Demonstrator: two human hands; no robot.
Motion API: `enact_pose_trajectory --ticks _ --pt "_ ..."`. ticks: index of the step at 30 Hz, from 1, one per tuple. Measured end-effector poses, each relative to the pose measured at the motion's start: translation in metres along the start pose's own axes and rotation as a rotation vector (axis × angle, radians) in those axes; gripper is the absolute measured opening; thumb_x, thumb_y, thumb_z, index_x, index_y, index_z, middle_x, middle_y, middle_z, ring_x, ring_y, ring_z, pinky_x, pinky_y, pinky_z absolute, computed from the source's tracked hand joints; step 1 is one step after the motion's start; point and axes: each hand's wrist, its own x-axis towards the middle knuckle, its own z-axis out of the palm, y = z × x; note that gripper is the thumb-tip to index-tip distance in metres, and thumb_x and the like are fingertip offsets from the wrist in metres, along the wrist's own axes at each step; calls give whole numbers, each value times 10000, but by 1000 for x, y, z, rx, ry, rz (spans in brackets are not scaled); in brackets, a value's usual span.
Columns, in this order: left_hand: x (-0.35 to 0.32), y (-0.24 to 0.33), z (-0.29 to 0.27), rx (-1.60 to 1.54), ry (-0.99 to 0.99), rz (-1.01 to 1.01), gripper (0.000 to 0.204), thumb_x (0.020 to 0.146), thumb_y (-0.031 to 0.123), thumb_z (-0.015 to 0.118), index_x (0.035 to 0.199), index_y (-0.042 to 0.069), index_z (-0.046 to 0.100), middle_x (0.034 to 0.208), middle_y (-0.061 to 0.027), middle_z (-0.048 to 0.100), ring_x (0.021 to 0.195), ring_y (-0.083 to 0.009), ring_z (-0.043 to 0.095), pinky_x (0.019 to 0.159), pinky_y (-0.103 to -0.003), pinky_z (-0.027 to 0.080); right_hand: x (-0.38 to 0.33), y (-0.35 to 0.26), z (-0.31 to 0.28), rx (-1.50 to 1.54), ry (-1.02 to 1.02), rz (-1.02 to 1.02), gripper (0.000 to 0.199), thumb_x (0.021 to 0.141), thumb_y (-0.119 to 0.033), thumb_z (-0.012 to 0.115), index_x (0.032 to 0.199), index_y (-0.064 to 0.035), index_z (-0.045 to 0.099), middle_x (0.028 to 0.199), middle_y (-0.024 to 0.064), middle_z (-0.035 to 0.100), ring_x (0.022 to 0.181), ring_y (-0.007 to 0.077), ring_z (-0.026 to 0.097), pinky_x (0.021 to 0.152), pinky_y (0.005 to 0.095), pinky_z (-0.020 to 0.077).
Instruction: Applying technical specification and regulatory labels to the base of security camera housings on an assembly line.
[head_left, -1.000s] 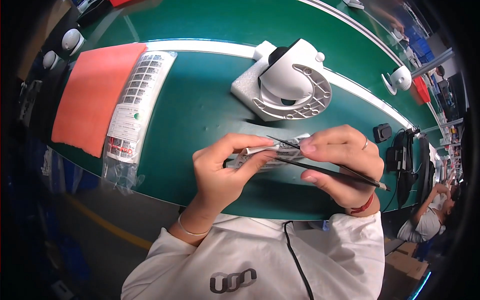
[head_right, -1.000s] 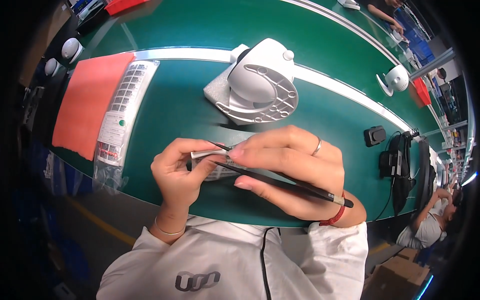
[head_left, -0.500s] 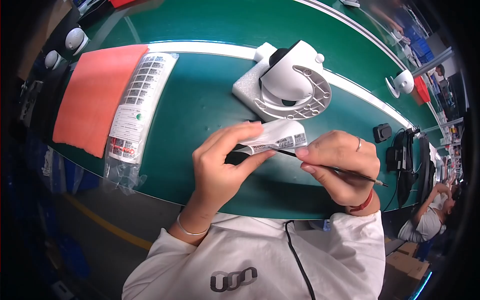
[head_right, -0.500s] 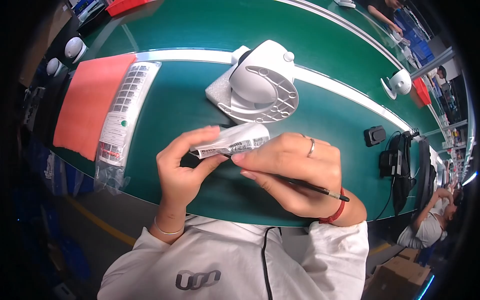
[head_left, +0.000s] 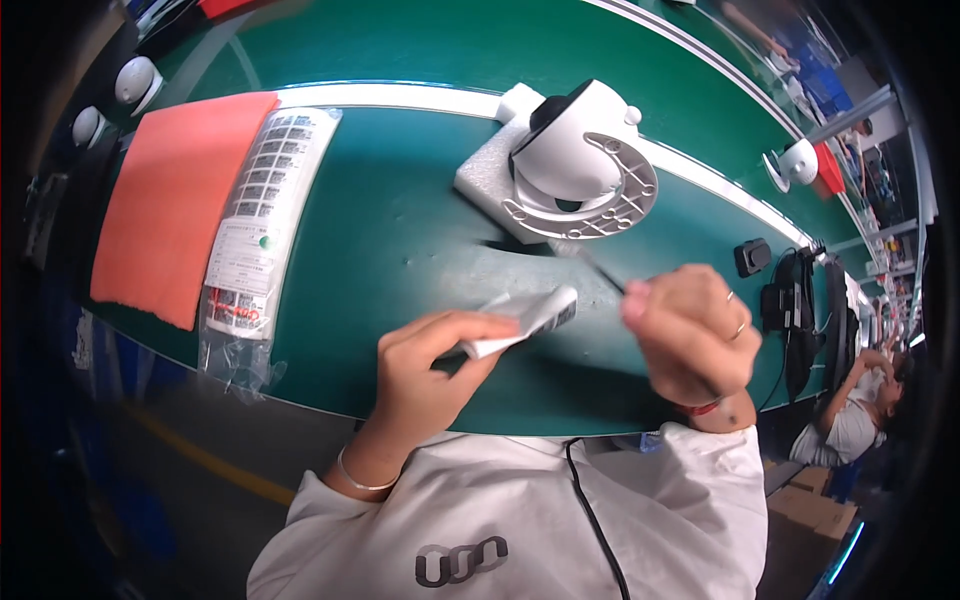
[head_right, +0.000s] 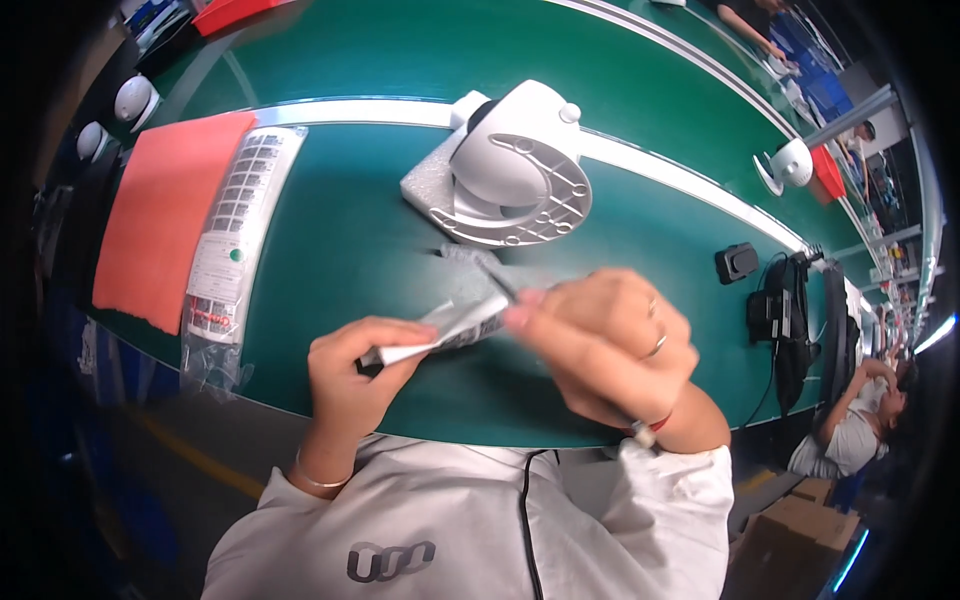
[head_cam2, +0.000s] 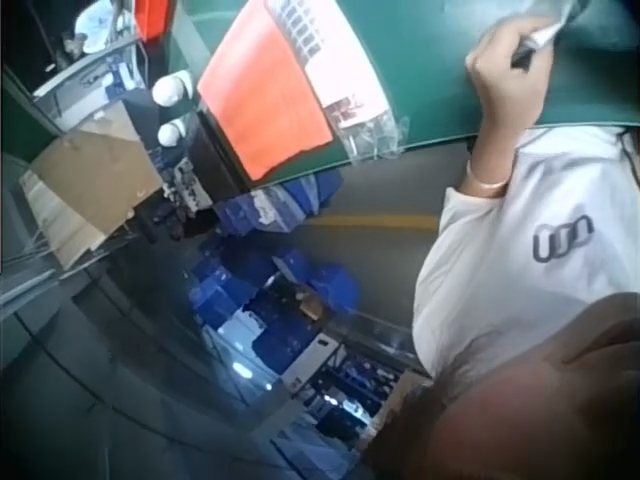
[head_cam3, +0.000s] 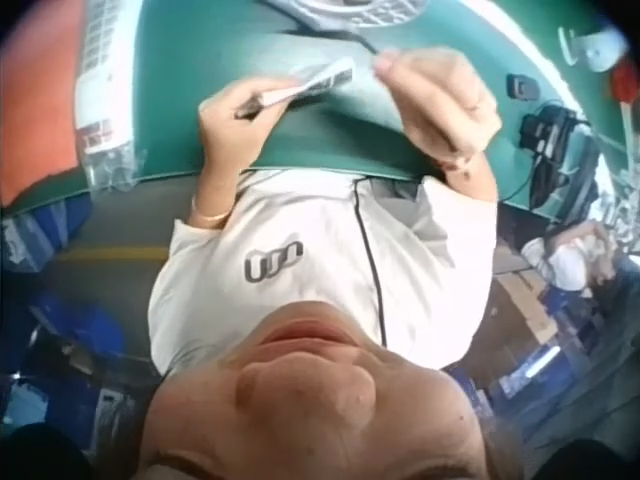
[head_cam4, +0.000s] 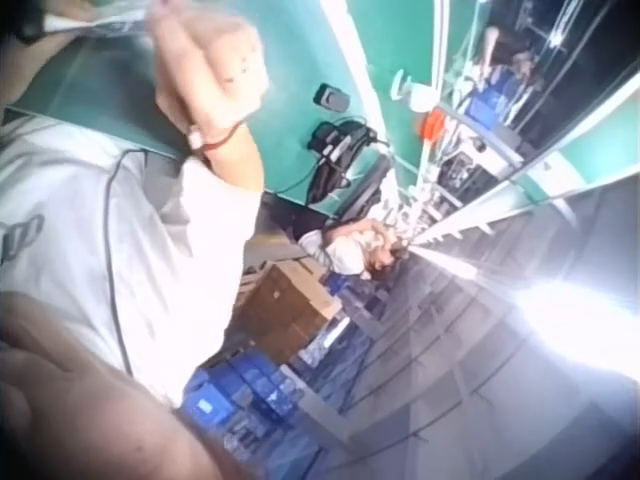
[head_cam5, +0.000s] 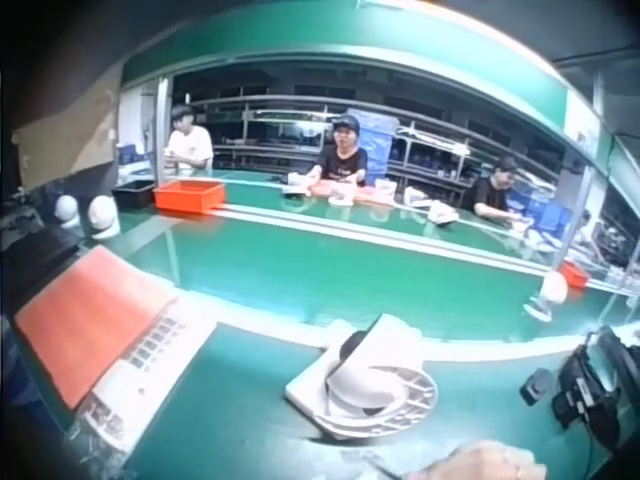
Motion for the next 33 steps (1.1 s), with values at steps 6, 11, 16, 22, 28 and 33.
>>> enact_pose_trajectory --ticks 6,11,16,22,28,33 --pt "-28 -16 -1 -184 -80 -149 157 805 -127 698 921 -22 675 938 -158 738 933 -227 720 857 -312 551 -33 14 24 -241 -54 -149 314 690 -61 670 984 34 730 895 96 686 760 212 670 605 318 552" --pt "-34 -24 -2 -238 -113 -163 167 804 -114 696 939 -15 699 969 -139 745 948 -220 724 874 -309 549 -42 34 54 -279 30 -121 321 679 -61 693 986 25 729 906 104 691 770 218 682 619 324 564" --pt "-36 -25 -2 -263 -113 -165 172 803 -100 706 950 -9 707 985 -131 749 953 -214 726 876 -307 551 -42 37 65 -324 72 -89 314 676 -36 713 985 17 723 894 95 689 755 214 674 605 320 551" --pt "-35 -25 -2 -249 -127 -170 162 812 -92 707 951 -9 706 987 -130 749 950 -214 725 875 -305 550 -41 39 68 -340 89 -71 324 668 -23 708 989 15 718 885 92 684 731 210 658 594 316 543" --pt "-35 -24 -1 -247 -122 -175 162 813 -92 704 952 -10 707 990 -130 749 950 -214 725 876 -305 550 -43 42 72 -338 94 -71 340 667 -31 709 1005 9 715 878 83 679 715 206 650 586 314 533" --pt "-35 -23 -2 -243 -118 -188 162 815 -92 700 954 -12 711 991 -129 749 952 -213 725 880 -305 548 -45 40 73 -311 82 -23 328 680 -31 716 1007 -7 719 881 75 688 719 204 656 606 322 535"
